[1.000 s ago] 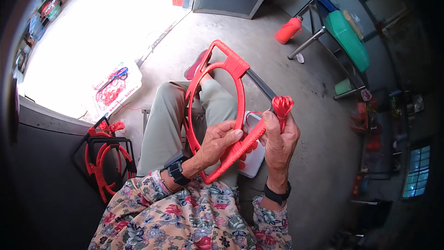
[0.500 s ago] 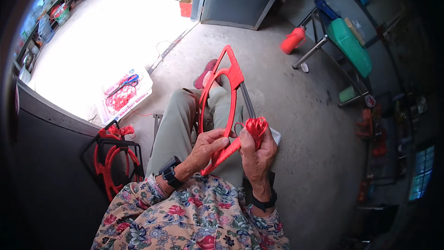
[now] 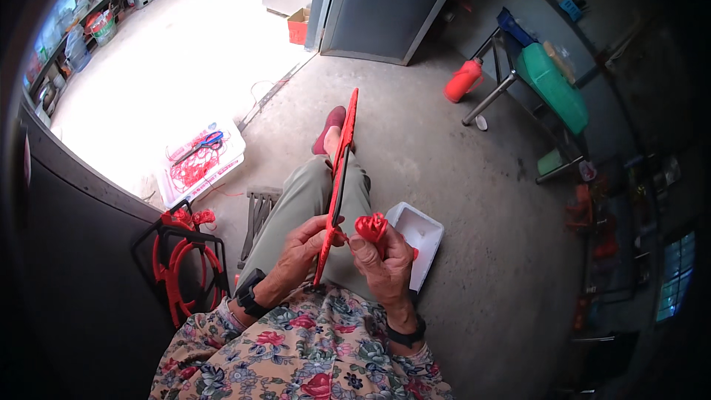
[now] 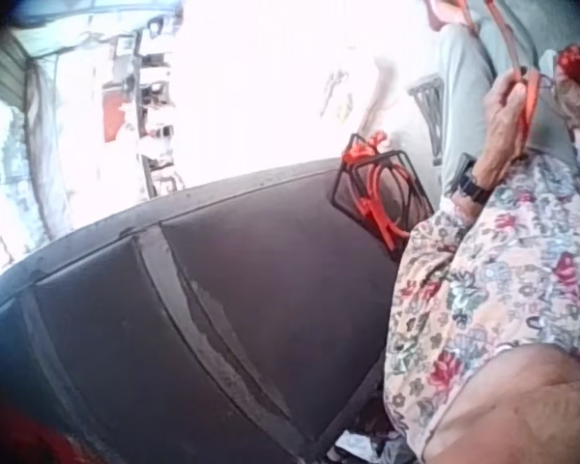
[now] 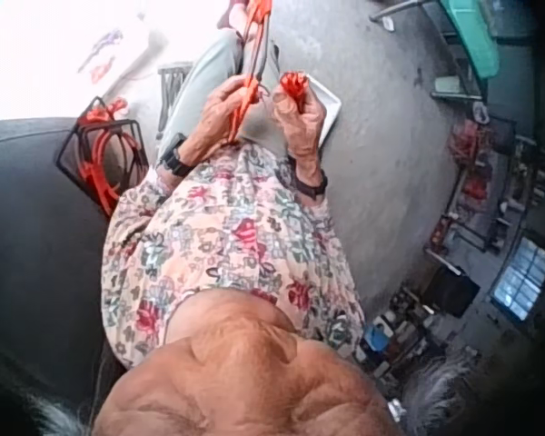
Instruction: Wrapping a red plastic furniture frame component with a red decorative cord.
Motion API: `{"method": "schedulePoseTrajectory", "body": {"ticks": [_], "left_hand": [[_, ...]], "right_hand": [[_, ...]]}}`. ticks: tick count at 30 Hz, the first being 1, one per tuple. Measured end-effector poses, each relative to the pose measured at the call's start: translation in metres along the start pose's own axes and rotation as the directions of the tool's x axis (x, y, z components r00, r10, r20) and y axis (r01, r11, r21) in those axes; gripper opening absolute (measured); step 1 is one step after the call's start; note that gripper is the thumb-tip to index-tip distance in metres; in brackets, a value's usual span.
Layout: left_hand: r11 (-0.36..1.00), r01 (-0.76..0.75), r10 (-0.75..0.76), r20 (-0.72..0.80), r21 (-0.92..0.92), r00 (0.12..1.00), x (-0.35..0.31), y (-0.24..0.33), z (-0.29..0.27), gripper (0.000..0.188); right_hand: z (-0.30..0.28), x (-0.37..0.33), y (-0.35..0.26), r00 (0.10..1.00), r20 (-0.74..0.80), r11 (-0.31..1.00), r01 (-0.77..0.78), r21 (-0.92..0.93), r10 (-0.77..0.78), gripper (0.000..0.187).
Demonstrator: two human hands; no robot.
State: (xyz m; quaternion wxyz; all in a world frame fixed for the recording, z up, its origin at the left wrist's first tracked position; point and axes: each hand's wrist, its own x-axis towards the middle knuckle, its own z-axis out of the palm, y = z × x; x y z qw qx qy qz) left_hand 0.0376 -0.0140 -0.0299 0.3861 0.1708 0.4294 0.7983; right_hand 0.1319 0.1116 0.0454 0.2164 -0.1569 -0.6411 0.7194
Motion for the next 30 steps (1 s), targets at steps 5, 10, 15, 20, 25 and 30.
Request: {"method": "schedulePoseTrajectory", "body": {"ticks": [5, 10, 15, 20, 25, 30], "left_hand": [[0.920, -0.242, 0.297, -0.146, 0.308, 0.944, -0.007, 0.015, 0.010, 0.036], [0.872, -0.295, 0.286, 0.082, 0.391, 0.955, -0.002, 0.044, 0.037, 0.033], [0.977, -0.143, 0.132, 0.081, 0.160, 0.988, 0.009, 0.038, 0.047, 0.034], [0.965, -0.220, 0.207, 0.099, 0.144, 0.973, 0.016, 0.033, 0.050, 0.033], [0.995, -0.097, 0.094, 0.101, 0.027, 0.990, 0.017, 0.033, 0.048, 0.036], [0.997, 0.013, -0.003, 0.133, -0.071, 0.991, 0.021, 0.031, 0.045, 0.034]], "right_hand": [[-0.009, -0.005, 0.001, 0.999, -0.020, 1.000, -0.027, 0.011, 0.028, 0.020], [-0.017, 0.002, -0.002, 0.998, 0.008, 0.986, 0.057, 0.155, -0.058, 0.021], [-0.024, 0.003, -0.010, 0.999, -0.017, 0.990, 0.036, 0.138, -0.034, 0.027], [-0.033, 0.001, -0.007, 0.998, 0.043, 0.998, -0.051, -0.021, 0.052, 0.023], [-0.038, -0.001, -0.001, 0.996, 0.044, 0.996, -0.082, 0.025, 0.081, 0.017], [-0.033, -0.002, -0.011, 0.984, 0.093, 0.965, -0.169, 0.199, 0.153, 0.014]]}}
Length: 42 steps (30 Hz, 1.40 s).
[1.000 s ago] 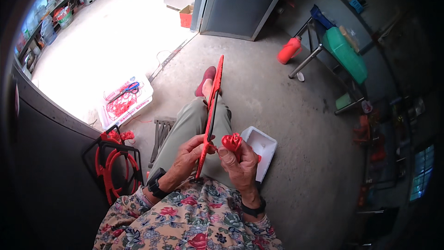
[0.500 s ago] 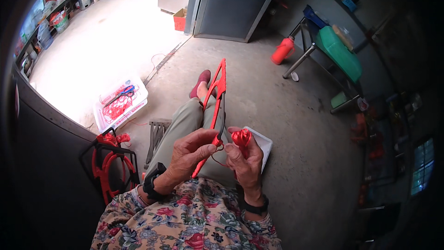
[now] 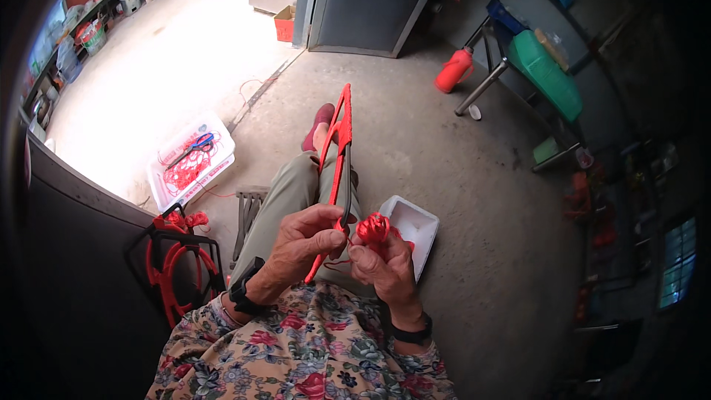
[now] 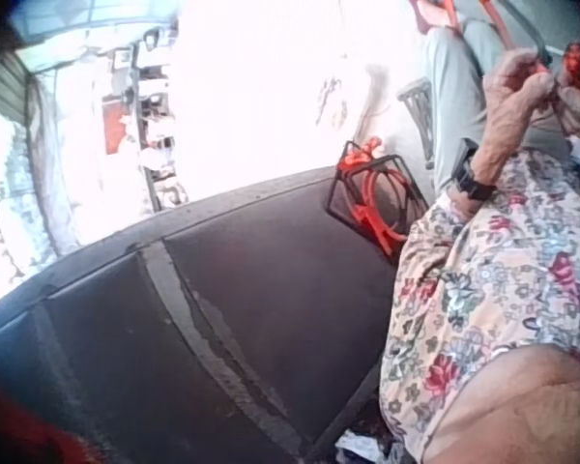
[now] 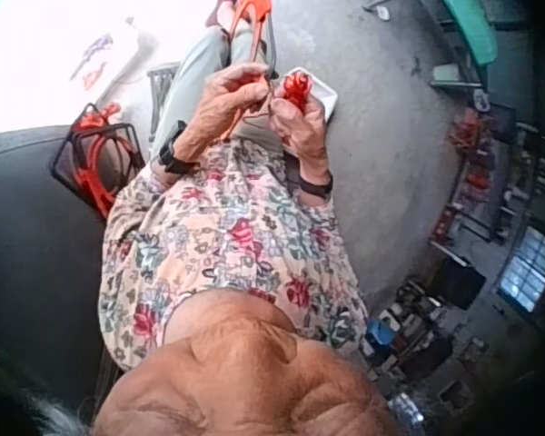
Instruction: Wrapping a red plastic furniture frame component with a red decorative cord.
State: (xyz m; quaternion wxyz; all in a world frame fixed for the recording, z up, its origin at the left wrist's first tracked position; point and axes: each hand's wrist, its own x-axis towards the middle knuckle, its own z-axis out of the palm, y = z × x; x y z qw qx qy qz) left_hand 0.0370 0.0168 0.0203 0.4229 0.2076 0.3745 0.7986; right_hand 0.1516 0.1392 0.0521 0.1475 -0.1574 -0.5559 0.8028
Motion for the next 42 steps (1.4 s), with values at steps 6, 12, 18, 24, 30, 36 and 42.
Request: {"method": "schedulePoseTrajectory", "body": {"ticks": [6, 12, 18, 24, 30, 36, 42], "left_hand": [[0.999, -0.032, 0.031, -0.034, -0.038, 0.999, 0.000, -0.005, -0.003, 0.034], [0.991, -0.041, 0.048, -0.061, 0.125, 0.997, -0.007, 0.013, -0.008, 0.043], [0.901, -0.334, 0.389, -0.176, 0.276, 0.904, 0.006, 0.040, -0.014, 0.043], [0.666, -0.317, 0.454, -0.030, 0.675, 0.890, 0.027, 0.054, 0.008, 0.035], [0.874, -0.311, 0.427, -0.281, 0.374, 0.860, 0.021, 0.033, -0.008, 0.029], [0.977, -0.104, 0.162, -0.329, 0.185, 0.930, 0.017, 0.013, -0.003, 0.021], [0.956, 0.087, -0.022, -0.227, 0.282, 0.974, 0.023, 0.020, -0.012, 0.021]], "right_hand": [[-0.015, 0.000, -0.004, 0.983, 0.179, 0.999, -0.051, 0.019, 0.047, 0.017], [-0.015, 0.035, -0.059, 0.985, 0.147, 0.907, 0.141, -0.396, -0.089, 0.031], [0.013, 0.065, -0.100, 0.810, 0.469, 0.241, 0.562, -0.791, -0.352, 0.023], [0.019, 0.085, -0.091, 0.540, 0.745, -0.189, 0.745, -0.640, -0.392, 0.025], [0.007, 0.079, -0.073, 0.500, 0.593, -0.071, 0.724, -0.686, -0.631, 0.023], [-0.016, 0.075, -0.015, 0.584, 0.519, 0.234, 0.773, -0.589, -0.625, 0.030], [-0.023, 0.076, -0.007, 0.646, 0.550, 0.213, 0.729, -0.651, -0.530, 0.038]]}}
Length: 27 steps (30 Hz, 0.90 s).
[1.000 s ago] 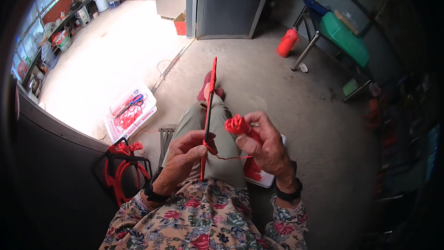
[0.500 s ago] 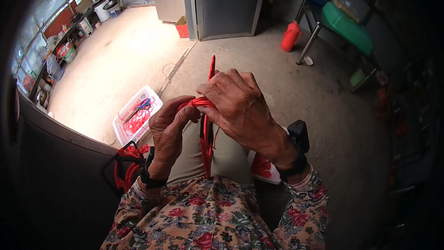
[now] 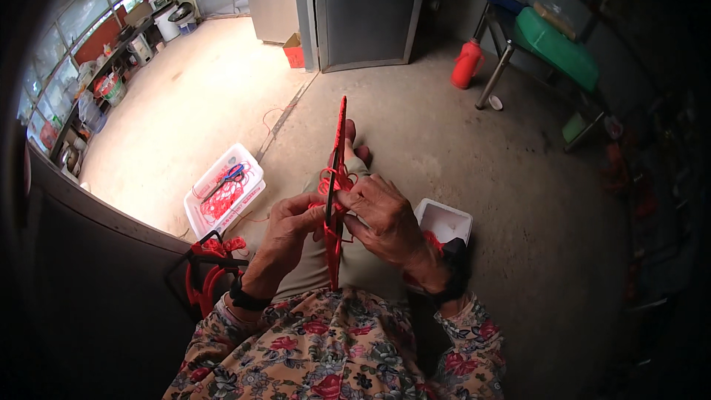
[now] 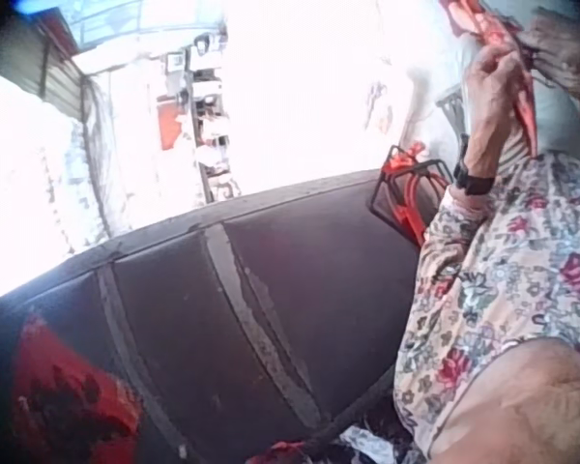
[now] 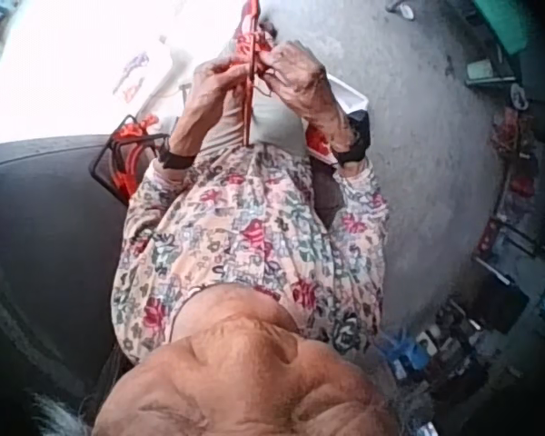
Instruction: Wrapping a red plastic furniture frame component with a red decorative cord.
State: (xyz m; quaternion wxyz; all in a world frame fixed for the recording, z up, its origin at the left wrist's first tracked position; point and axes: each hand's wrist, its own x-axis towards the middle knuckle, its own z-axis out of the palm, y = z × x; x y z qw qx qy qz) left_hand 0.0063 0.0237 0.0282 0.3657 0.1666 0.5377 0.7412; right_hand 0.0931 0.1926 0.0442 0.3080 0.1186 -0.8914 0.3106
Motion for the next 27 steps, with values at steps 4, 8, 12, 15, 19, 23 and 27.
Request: {"method": "schedulePoseTrajectory", "body": {"ticks": [4, 8, 12, 15, 19, 23, 27], "left_hand": [[0.995, -0.006, 0.011, 0.049, -0.103, 0.999, -0.004, 0.004, 0.006, 0.025], [0.997, -0.048, 0.060, 0.208, -0.065, 0.976, -0.017, -0.007, -0.003, 0.032], [0.972, -0.033, 0.093, 0.255, -0.231, 0.962, -0.011, -0.009, 0.006, 0.037], [0.959, 0.007, 0.083, 0.303, -0.284, 0.949, -0.007, -0.012, 0.004, 0.033], [0.965, 0.010, 0.076, 0.316, -0.262, 0.946, -0.006, -0.022, 0.004, 0.032], [0.953, -0.019, 0.106, 0.274, -0.303, 0.956, -0.009, -0.027, 0.008, 0.033], [0.975, -0.049, 0.107, 0.264, -0.217, 0.959, -0.007, -0.033, 0.010, 0.036]], "right_hand": [[-0.014, 0.006, 0.001, 0.996, 0.086, 0.985, 0.023, -0.173, -0.008, 0.034], [-0.058, 0.008, -0.001, 0.977, 0.032, 0.896, -0.208, 0.393, 0.213, 0.031], [-0.091, 0.011, -0.047, 0.956, 0.090, 0.407, -0.203, 0.891, 0.280, 0.025], [-0.130, -0.014, -0.084, 0.891, 0.372, -0.180, -0.334, 0.925, 0.260, 0.025], [-0.149, -0.054, -0.100, 0.829, 0.385, -0.075, -0.390, 0.918, 0.405, 0.022], [-0.113, -0.057, -0.079, 0.636, 0.172, 0.541, -0.746, 0.389, 0.753, 0.038], [-0.090, -0.058, -0.074, 0.645, 0.414, 0.640, -0.748, 0.172, 0.642, 0.024]]}}
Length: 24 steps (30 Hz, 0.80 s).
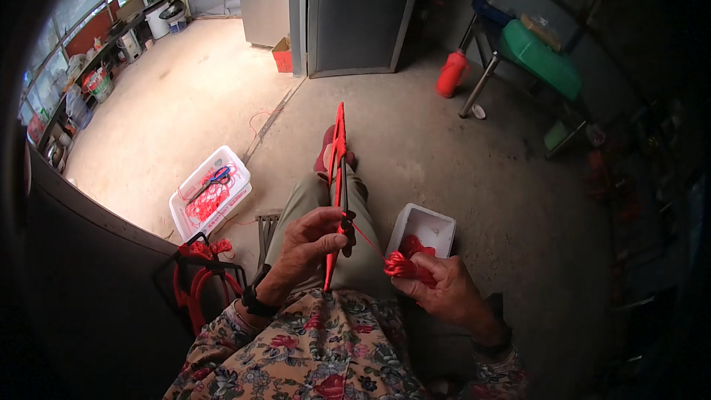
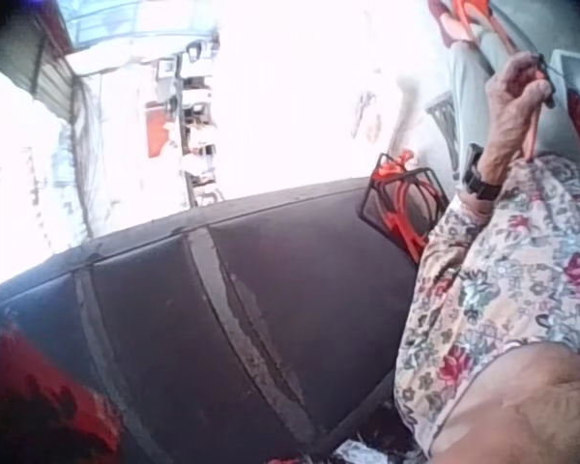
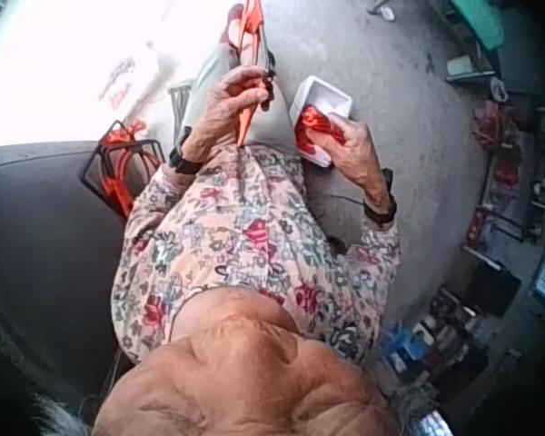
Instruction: Wrapping a red plastic furniture frame component with a red decorative cord.
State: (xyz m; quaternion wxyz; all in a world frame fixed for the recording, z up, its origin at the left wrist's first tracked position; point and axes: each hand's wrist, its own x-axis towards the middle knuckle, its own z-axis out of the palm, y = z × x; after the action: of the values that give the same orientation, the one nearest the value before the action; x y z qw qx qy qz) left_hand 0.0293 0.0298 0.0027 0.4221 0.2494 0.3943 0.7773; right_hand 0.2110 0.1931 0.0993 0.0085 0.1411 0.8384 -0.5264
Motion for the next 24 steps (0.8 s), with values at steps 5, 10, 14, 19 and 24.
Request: {"method": "schedulePoseTrajectory", "body": {"ticks": [5, 10, 14, 19, 24], "left_hand": [[0.976, -0.124, 0.131, -0.028, 0.180, 0.991, -0.004, -0.015, -0.002, 0.038], [0.988, -0.129, 0.135, -0.082, 0.080, 0.987, -0.005, -0.017, -0.002, 0.034], [0.879, -0.268, 0.310, -0.045, 0.395, 0.950, -0.006, -0.021, -0.002, 0.028], [0.419, -0.437, 0.626, 0.096, 0.796, 0.774, -0.007, -0.010, 0.011, 0.030], [0.361, -0.393, 0.733, 0.003, 0.846, 0.680, -0.016, -0.012, 0.015, 0.026]], "right_hand": [[0.053, 0.026, -0.030, 0.839, 0.255, 0.871, 0.425, 0.247, -0.481, 0.016], [0.099, 0.047, 0.002, 0.835, 0.371, 0.906, 0.320, 0.276, -0.407, 0.015], [0.101, 0.051, 0.002, 0.820, 0.449, 0.931, 0.266, 0.252, -0.356, 0.016], [0.096, 0.049, -0.022, 0.824, 0.268, 0.853, 0.412, 0.320, -0.499, 0.017], [0.063, 0.052, -0.051, 0.783, 0.278, 0.830, 0.505, 0.238, -0.556, 0.023]]}}
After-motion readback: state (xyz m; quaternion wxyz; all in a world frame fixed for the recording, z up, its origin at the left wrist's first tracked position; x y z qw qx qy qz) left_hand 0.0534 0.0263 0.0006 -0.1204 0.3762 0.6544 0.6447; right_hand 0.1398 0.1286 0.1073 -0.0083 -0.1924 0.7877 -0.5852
